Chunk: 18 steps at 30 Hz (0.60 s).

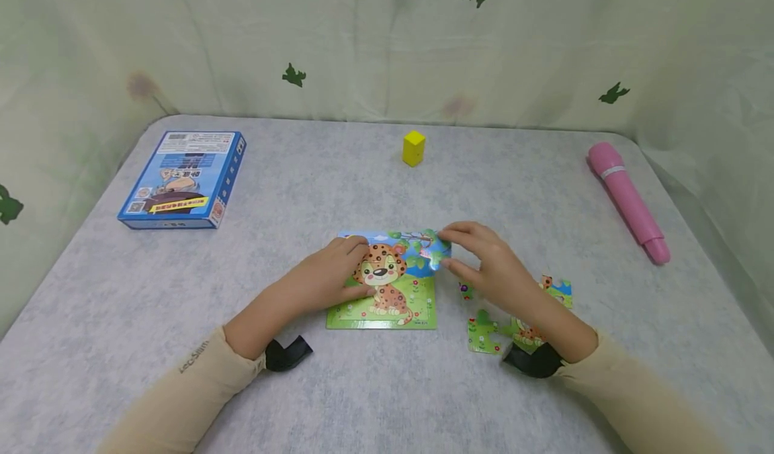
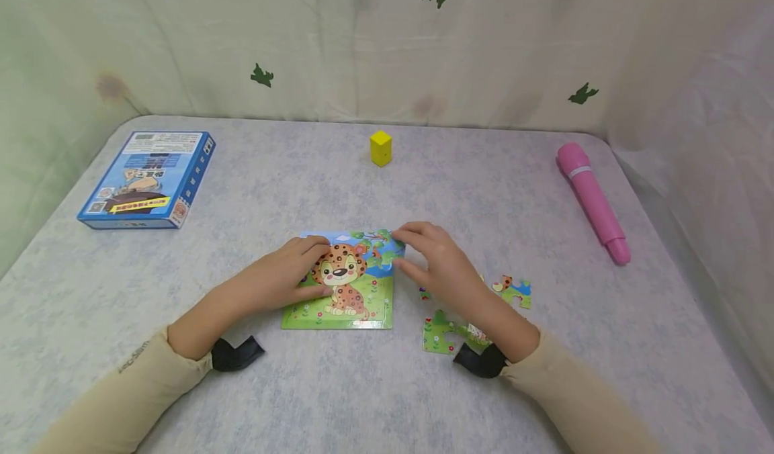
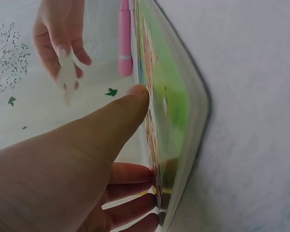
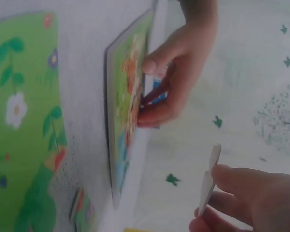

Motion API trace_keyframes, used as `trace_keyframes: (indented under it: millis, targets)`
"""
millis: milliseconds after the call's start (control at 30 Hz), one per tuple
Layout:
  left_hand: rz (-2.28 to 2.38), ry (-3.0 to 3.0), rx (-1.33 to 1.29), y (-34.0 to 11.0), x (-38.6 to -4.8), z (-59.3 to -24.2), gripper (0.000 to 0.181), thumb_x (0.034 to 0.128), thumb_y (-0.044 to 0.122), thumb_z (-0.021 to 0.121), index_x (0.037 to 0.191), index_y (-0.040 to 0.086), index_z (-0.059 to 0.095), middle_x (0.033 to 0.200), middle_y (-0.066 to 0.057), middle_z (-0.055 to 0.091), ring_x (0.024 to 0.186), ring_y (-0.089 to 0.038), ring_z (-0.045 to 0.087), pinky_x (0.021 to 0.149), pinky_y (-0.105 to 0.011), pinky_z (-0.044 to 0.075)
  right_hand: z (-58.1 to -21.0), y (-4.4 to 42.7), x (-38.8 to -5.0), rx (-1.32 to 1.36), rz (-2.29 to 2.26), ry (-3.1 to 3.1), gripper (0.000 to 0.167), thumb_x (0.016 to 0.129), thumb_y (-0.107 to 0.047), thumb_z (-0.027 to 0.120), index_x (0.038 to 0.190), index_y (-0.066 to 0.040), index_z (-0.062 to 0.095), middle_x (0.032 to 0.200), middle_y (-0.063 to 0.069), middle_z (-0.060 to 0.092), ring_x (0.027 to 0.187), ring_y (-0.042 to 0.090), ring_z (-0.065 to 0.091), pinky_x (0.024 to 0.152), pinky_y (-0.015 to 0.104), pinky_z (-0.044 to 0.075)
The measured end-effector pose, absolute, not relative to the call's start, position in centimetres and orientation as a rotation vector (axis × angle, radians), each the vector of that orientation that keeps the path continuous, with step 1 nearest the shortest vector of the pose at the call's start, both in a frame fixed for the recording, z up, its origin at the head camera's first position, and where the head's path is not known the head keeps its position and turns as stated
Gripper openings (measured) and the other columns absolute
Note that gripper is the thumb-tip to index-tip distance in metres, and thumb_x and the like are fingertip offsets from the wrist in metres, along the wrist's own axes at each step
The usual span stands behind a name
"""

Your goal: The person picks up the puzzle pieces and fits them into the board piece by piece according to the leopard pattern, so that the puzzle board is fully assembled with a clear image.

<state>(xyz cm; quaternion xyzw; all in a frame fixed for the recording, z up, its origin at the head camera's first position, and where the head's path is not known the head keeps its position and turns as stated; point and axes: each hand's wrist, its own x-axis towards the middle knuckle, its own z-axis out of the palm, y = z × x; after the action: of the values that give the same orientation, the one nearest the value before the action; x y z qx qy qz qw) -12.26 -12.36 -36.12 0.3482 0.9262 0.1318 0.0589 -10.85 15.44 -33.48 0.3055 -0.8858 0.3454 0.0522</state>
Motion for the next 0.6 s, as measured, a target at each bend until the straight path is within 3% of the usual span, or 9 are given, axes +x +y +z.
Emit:
trace_keyframes:
  millis: [133,233,400,600]
  targets:
    - [0.376,2.818,1.065,-12.2,-12.3,-36.2,0.066,0.0818,0.046,0.061,0.128,0.001,0.044,0.124,-0.014,0.044,0.115,-0.029,0.04,0.097,-0.04,0.032,-34.5,13.5,-11.8,0.918,1.014,-2.834,0.039,0.084,-0.015,0.065,0.12,-0.003,0.056,0.12,0.009,0.05,0.112,0.024,0.044,0.089,0.038,0.041]
    - [0.331,2.836,1.1,-12.0,-12.2,-36.4,0.068,0.0818,0.05,0.058,0.135,0.011,0.041,0.117,-0.01,0.047,0.105,-0.028,0.044,0.085,-0.038,0.042,-35.3,12.7,-12.5,0.91,0.954,-2.919,0.038,0.085,-0.018,0.063,0.121,-0.005,0.057,0.12,0.01,0.05,0.112,0.025,0.044,0.09,0.038,0.04]
    - [0.236,2.877,1.193,-11.6,-12.1,-36.7,0.067,0.0817,0.057,0.052,0.139,0.026,0.037,0.098,-0.006,0.046,0.083,-0.022,0.044,0.07,-0.033,0.042,-36.3,12.4,-13.4,0.927,0.907,-2.971,0.038,0.086,-0.017,0.062,0.121,-0.005,0.057,0.119,0.011,0.051,0.111,0.024,0.045,0.09,0.038,0.04]
    - [0.128,2.913,1.236,-11.1,-11.9,-36.6,0.07,0.0805,0.062,0.048,0.14,0.03,0.033,0.096,-0.01,0.044,0.079,-0.025,0.042,0.065,-0.033,0.041,-36.9,12.3,-14.0,0.969,0.838,-2.961,0.038,0.086,-0.018,0.062,0.122,-0.007,0.057,0.121,0.011,0.051,0.112,0.026,0.045,0.092,0.04,0.038]
